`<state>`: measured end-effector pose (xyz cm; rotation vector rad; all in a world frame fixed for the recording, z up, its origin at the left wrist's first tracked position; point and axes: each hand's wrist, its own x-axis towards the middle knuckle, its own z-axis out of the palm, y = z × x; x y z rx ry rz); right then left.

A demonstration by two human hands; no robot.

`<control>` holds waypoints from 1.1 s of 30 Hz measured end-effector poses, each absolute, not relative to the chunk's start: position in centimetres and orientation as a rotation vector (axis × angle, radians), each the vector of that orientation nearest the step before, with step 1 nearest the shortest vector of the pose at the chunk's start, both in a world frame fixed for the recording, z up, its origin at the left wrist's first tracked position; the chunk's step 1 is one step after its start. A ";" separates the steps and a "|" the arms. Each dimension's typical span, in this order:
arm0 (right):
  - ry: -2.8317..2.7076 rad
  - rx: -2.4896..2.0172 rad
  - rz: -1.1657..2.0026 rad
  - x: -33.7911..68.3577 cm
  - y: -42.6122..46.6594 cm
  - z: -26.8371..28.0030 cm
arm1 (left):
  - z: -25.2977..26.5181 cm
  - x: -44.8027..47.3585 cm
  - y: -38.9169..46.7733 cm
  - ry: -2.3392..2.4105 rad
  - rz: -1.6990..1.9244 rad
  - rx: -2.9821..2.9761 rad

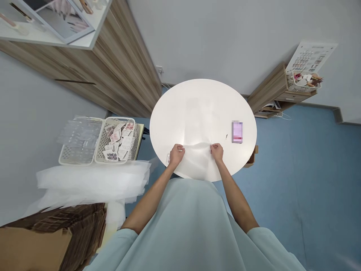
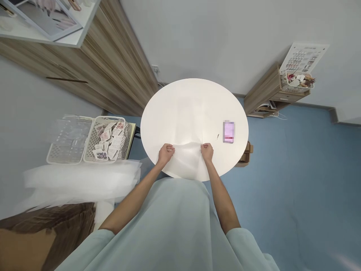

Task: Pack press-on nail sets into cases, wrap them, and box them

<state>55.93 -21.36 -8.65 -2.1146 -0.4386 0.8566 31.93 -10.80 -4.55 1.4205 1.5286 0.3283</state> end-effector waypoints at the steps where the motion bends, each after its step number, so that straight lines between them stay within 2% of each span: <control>1: -0.439 -2.125 0.854 56.0 -21.3 -8.8 | -4.7 31.7 -10.7 1.528 0.345 1.416; 14: -0.611 -2.259 0.796 57.6 -14.6 -8.2 | -5.9 28.4 -12.7 1.564 0.309 1.423; 26: -0.701 -2.298 0.938 52.4 -25.1 -7.9 | -6.2 30.0 -11.1 1.576 0.385 1.496; 33: -0.620 -2.259 0.882 54.3 -26.7 -7.5 | -5.7 29.2 -10.8 1.490 0.374 1.671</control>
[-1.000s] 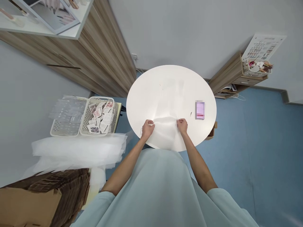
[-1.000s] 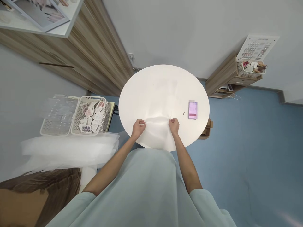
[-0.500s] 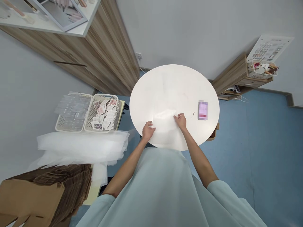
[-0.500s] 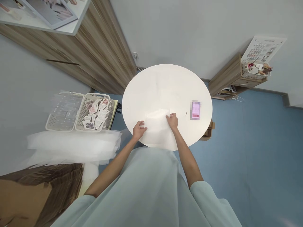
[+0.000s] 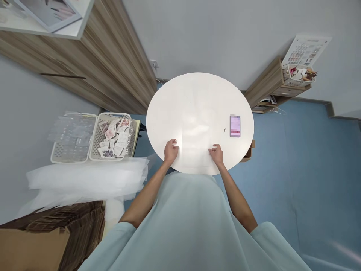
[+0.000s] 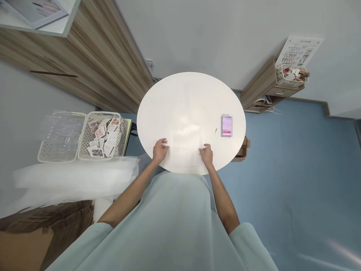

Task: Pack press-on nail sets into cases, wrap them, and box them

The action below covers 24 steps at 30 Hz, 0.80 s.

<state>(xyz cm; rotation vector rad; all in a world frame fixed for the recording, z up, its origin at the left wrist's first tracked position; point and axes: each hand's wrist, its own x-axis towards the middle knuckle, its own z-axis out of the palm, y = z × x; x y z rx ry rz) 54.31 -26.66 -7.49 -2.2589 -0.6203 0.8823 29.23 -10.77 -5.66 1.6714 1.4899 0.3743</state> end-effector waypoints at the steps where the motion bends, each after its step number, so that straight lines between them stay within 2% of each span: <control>1: -0.618 -2.263 0.881 54.6 -26.5 -7.4 | -5.4 28.6 -10.7 1.472 0.375 1.719; 4: -0.621 -2.288 0.882 55.2 -26.1 -7.1 | -4.7 25.7 -10.5 1.354 0.339 1.919; 11: -0.620 -2.307 0.869 55.5 -25.3 -6.8 | -4.4 19.9 -11.0 1.043 0.007 2.205; 24: -0.593 -2.358 0.887 54.4 -29.1 -6.8 | -4.4 22.7 -11.8 1.036 -0.051 2.252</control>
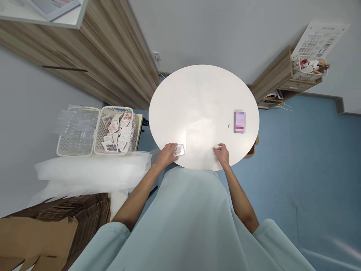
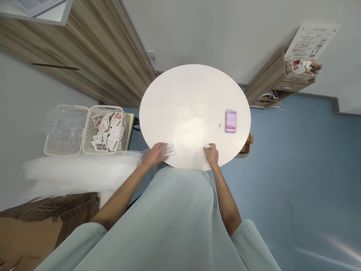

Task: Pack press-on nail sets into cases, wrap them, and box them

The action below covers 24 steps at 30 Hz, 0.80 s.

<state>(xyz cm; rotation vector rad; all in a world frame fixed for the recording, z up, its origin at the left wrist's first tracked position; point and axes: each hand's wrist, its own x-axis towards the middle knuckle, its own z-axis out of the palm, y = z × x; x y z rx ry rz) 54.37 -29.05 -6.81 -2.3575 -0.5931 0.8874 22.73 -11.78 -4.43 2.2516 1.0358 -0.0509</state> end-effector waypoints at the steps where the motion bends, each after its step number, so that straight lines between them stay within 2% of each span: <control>1: -0.593 -2.364 0.888 54.3 -29.5 -6.9 | -4.2 23.3 -12.0 1.027 -0.054 2.251; 9: -0.592 -2.391 0.883 54.2 -31.4 -7.3 | -3.5 28.6 -13.6 0.908 0.193 2.256; 17: -0.588 -2.407 0.889 54.1 -32.1 -6.9 | -4.9 32.2 -14.0 0.758 0.133 2.251; 24: -0.603 -2.402 0.901 53.2 -32.6 -5.1 | -6.6 32.0 -14.8 0.751 0.101 2.248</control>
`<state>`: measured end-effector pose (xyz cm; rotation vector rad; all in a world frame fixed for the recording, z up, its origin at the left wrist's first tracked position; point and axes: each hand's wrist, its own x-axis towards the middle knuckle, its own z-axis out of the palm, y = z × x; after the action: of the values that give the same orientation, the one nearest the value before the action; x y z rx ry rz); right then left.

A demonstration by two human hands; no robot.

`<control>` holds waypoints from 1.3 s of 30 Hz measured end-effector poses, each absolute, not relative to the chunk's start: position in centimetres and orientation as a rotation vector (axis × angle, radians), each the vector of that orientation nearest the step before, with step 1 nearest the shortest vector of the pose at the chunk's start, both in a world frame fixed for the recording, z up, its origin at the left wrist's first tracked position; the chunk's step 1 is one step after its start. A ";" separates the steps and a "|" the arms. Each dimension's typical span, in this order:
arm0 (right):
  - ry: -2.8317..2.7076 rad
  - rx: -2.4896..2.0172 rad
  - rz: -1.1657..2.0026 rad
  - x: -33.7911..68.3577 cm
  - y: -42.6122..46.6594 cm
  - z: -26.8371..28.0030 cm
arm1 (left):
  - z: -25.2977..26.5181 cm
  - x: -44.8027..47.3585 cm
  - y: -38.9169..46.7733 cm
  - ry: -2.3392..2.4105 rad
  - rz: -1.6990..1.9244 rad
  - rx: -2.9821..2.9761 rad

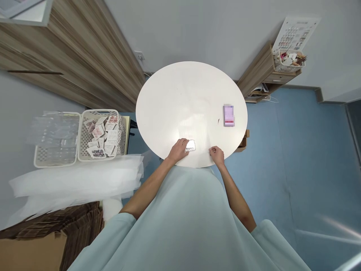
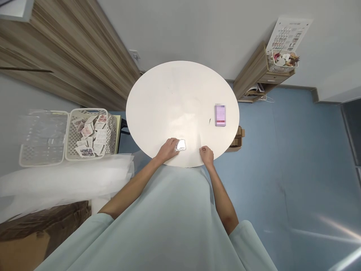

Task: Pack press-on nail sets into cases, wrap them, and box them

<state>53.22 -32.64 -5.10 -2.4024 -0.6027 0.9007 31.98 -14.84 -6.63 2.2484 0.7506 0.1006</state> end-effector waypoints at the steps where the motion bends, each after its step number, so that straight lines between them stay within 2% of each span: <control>1: -0.630 -2.398 0.896 53.0 -32.6 -4.6 | -6.8 31.8 -14.9 0.747 0.093 2.251; 10: -1.252 -2.265 0.831 49.1 -29.7 -0.1 | -7.7 30.8 -15.0 0.745 0.099 2.251; 15: -1.662 -2.176 0.934 46.8 -27.0 -0.4 | -7.3 30.7 -15.8 0.789 0.145 2.170; 20: -1.850 -2.194 1.020 45.6 -25.0 -1.5 | -6.4 29.8 -16.9 1.141 0.291 1.819; 25: -1.915 -2.197 1.078 45.0 -23.9 -2.0 | -5.8 30.3 -16.9 1.350 0.268 1.515; 32: -1.922 -2.167 1.122 44.6 -23.7 -2.3 | -6.0 32.0 -16.3 1.502 0.168 1.534; 39: -1.550 -2.274 1.023 47.7 -25.1 -2.2 | -6.3 32.2 -16.7 1.555 0.068 1.605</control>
<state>47.74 -25.13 -2.20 -2.2742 -1.5502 1.0227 32.16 -16.69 -6.32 1.6048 1.5553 0.0681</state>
